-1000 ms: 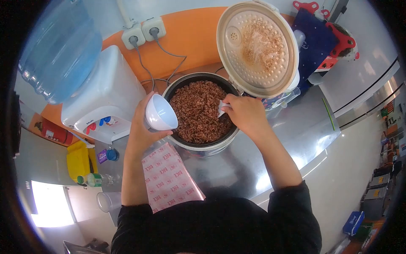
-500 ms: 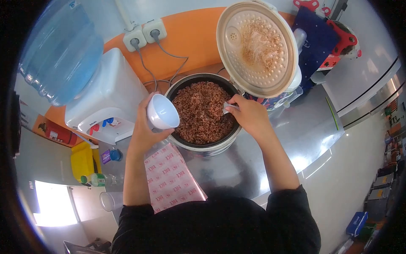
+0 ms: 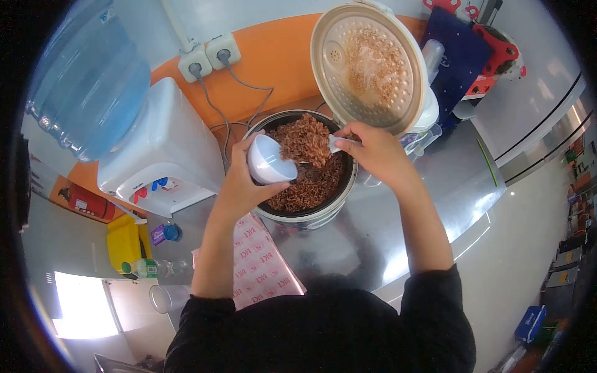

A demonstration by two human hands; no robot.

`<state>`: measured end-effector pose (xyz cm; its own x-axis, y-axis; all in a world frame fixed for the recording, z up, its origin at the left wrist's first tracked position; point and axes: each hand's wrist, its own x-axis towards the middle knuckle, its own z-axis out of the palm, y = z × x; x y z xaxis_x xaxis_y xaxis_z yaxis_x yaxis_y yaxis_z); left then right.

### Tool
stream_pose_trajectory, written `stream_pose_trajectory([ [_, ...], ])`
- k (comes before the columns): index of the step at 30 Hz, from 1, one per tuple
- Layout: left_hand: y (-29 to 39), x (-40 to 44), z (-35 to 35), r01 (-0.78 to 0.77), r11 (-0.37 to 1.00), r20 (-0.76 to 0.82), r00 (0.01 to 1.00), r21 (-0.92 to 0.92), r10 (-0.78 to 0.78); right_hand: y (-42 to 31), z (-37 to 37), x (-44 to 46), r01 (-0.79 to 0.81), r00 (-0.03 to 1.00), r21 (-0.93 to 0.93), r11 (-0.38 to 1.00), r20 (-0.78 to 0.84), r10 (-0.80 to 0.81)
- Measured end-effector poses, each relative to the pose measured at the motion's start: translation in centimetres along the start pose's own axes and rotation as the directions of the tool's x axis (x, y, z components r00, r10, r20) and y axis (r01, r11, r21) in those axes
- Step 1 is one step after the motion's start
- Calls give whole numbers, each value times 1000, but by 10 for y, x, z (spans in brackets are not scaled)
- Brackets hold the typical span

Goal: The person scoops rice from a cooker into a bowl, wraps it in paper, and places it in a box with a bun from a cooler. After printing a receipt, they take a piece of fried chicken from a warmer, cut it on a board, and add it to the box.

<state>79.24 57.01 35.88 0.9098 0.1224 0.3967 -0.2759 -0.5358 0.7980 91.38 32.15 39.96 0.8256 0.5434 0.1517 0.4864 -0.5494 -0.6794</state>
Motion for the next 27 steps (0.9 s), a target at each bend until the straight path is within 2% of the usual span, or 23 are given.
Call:
stream_pose_trajectory([
  [1,1,1,8,9,997,-20,1000,-77,-11,-5,-6,3,53,998,43,998,32,-54],
  [2,2,1,15,7,997,-18,1000,-79,-9,-14,-11,4,52,998,42,998,30,-53],
  [4,3,2,24,23,1000,-66,998,13,-22,-45,-21,8,148,987,-214,966,99,-129],
  [5,9,3,26,16,1000,-63,998,9,-15,-56,-25,10,145,988,-219,965,93,-127],
  [7,20,6,27,99,995,-94,991,13,-97,-76,-29,16,334,943,-481,811,182,-280],
  [8,18,6,30,92,996,-90,992,12,-91,-85,-28,18,396,918,-538,744,212,-335],
  [9,12,5,33,37,999,-112,993,39,-33,-93,-25,23,391,920,-541,745,209,-332],
  [11,10,4,34,-16,998,-133,991,68,25,-108,-19,35,567,811,-670,478,353,-467],
  [12,12,5,35,35,999,-135,990,-41,-40,-116,-15,42,566,811,-672,478,350,-468],
  [13,14,6,34,85,985,-130,986,-148,-105,-123,-12,48,600,778,-715,358,417,-470],
  [14,14,5,33,83,986,-129,986,-146,-102,-126,-12,52,627,744,-744,233,483,-462],
  [15,11,5,33,42,993,-161,985,-108,-59,-130,-17,54,625,745,-745,234,480,-463],
  [17,4,4,32,0,998,-192,981,-70,-13,-139,-28,58,650,700,-713,262,428,-571],
  [18,0,4,32,-10,977,-206,978,-213,-35,-132,-32,63,651,699,-713,260,429,-572],
  [19,-3,3,32,-22,936,-218,974,-352,-59,-119,-38,68,691,668,-604,397,324,-670],
  [20,-3,3,30,-23,935,-223,973,-353,-60,-107,-43,70,729,641,-463,505,200,-741],
  [21,-3,3,28,-23,944,-256,965,-328,-65,-107,-49,66,732,637,-462,500,205,-743],
  [23,-1,3,26,-24,953,-296,952,-304,-71,-111,-60,52,614,772,-498,613,218,-597],
  [24,2,3,25,-36,942,-315,946,-334,-76,-108,-62,46,619,768,-497,608,223,-600],
  [26,3,3,23,-53,931,-339,937,-362,-79,-105,-62,34,393,902,-495,775,41,-431],
  [27,1,4,24,-76,926,-359,931,-370,-67,-102,-58,29,394,901,-496,774,41,-432],
])
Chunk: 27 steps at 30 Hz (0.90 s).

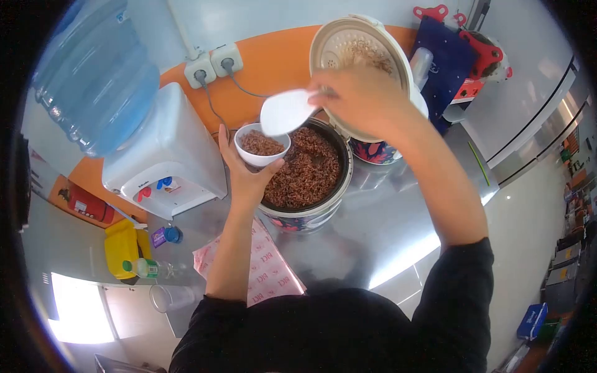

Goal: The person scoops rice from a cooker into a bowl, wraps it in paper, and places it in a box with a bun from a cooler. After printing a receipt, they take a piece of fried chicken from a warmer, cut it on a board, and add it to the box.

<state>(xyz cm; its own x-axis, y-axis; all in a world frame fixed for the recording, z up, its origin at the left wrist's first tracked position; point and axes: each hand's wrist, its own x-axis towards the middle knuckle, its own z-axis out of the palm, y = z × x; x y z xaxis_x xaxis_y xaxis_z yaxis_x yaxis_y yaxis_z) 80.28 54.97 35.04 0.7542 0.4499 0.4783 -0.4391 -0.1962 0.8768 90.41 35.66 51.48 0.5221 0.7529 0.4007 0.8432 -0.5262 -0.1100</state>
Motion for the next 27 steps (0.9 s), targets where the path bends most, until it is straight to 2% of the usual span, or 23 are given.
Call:
stream_pose_trajectory([
  [2,0,1,1,-19,1000,-11,1000,-16,19,-3,15,-14,-90,991,224,970,118,64],
  [3,1,2,0,-59,998,20,998,-16,59,-9,22,-18,-164,980,250,954,154,128],
  [4,3,1,0,-97,995,52,994,-18,98,-6,27,-19,-167,979,252,953,154,131],
  [5,5,-1,2,-67,994,37,997,-89,71,-2,32,-19,-149,983,290,945,143,111],
  [7,0,-4,-4,-61,997,65,996,-39,64,-2,29,-19,-134,986,330,934,135,94],
  [8,-2,-5,-10,-62,998,89,994,8,61,-2,20,-20,-156,985,296,942,118,126],
  [10,-3,-10,-23,-41,999,57,997,-28,43,2,16,-24,-183,982,263,947,101,161],
  [12,-5,-14,-39,-25,997,23,999,-67,27,10,25,-29,-187,978,74,980,-80,193],
  [13,-7,-17,-48,-35,999,-13,999,-10,34,13,35,-30,-187,978,75,980,-77,192],
  [14,-8,-20,-57,-42,998,-48,998,48,44,19,49,-30,-95,993,-150,984,-80,84],
  [15,-8,-24,-64,-42,996,-62,997,84,47,25,63,-29,0,998,-368,930,-60,-24],
  [16,-8,-27,-69,-43,995,-62,997,85,48,29,77,-26,0,998,-367,930,-62,-24],
  [18,-8,-33,-76,-48,996,-100,993,81,56,36,107,-16,127,979,-545,829,-65,-193],
  [19,-8,-36,-78,-47,996,-101,993,81,56,36,122,-12,156,987,-539,827,44,-157],
  [20,-8,-40,-80,-37,997,-109,993,65,44,37,134,-8,159,986,-538,828,46,-159],
  [22,-10,-47,-84,-26,999,-119,992,48,32,36,148,0,143,975,-414,899,213,-57],
  [26,-20,-56,-91,-16,999,-122,992,50,23,37,152,13,95,981,-348,933,191,-29],
  [27,-21,-57,-92,-23,998,-113,993,58,30,36,147,14,57,976,-378,924,215,28],
])
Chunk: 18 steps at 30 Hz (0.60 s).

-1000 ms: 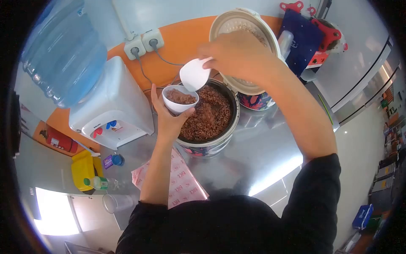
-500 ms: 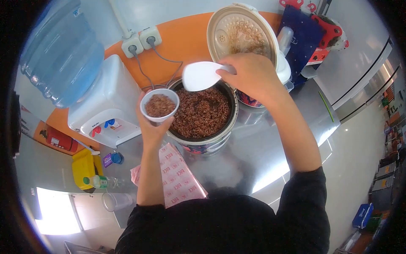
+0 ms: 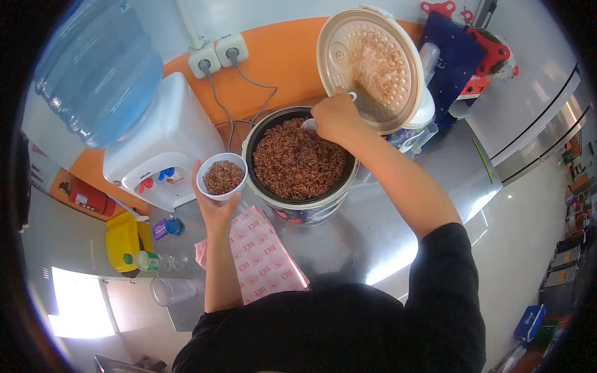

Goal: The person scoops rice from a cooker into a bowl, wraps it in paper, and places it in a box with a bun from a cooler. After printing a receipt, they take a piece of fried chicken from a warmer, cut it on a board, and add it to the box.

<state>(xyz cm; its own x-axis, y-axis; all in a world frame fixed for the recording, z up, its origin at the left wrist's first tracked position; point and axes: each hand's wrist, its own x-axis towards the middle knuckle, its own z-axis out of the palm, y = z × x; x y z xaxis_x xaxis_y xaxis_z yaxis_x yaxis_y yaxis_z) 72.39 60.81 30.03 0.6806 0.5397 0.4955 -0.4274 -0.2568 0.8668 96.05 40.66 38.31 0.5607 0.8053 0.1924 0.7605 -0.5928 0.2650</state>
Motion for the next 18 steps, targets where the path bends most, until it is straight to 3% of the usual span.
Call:
stream_pose_trajectory([
  [2,2,-3,-1,23,1000,-7,1000,-14,-23,1,-6,-2,-37,998,-25,999,52,38],
  [7,-1,-7,0,35,999,-12,999,-12,-36,6,3,-11,-192,973,194,962,163,162],
  [13,0,-7,5,29,999,17,999,-17,-28,9,9,-35,-311,949,357,881,163,269],
  [16,4,-6,5,28,999,53,998,20,-29,-1,-1,-46,-386,922,401,831,155,354],
  [18,8,-2,8,6,985,76,997,174,-19,-6,-2,-49,-388,921,399,831,123,371],
])
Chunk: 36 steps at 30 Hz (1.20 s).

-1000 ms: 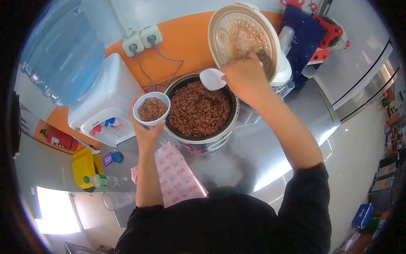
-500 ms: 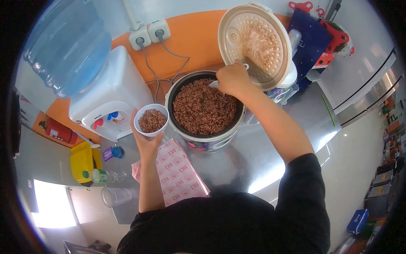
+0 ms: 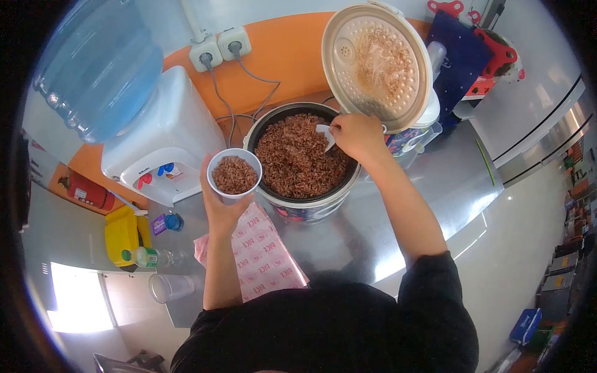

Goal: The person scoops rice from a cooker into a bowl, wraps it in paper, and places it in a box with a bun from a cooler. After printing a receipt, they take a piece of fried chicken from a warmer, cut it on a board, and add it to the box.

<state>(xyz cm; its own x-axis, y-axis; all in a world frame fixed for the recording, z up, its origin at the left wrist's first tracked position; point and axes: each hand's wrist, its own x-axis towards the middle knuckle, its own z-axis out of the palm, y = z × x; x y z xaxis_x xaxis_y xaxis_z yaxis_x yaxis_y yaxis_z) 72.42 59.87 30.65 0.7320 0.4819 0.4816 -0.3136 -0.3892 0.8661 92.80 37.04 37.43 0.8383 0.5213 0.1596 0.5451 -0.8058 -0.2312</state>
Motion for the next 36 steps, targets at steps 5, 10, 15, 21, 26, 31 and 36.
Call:
stream_pose_trajectory([
  [5,17,20,11,-34,995,70,997,97,28,-5,-6,-10,-30,996,49,998,-85,34],
  [10,41,43,36,-49,973,178,984,224,9,-7,-18,-13,41,970,36,999,-242,-31],
  [15,49,64,75,-35,944,180,983,328,-26,-37,-32,-22,202,889,-250,947,-359,-285],
  [21,50,74,97,59,967,177,979,248,-105,-60,-34,-48,307,833,-465,831,-292,-471],
  [26,35,68,84,-115,957,125,989,267,84,-44,-52,-51,325,810,-313,892,-396,-434],
  [31,28,53,76,-111,989,56,993,102,106,-16,-59,-49,261,912,256,931,-381,-151],
  [36,29,48,76,-241,970,54,970,45,238,-27,-28,-50,428,901,450,784,-279,-332],
])
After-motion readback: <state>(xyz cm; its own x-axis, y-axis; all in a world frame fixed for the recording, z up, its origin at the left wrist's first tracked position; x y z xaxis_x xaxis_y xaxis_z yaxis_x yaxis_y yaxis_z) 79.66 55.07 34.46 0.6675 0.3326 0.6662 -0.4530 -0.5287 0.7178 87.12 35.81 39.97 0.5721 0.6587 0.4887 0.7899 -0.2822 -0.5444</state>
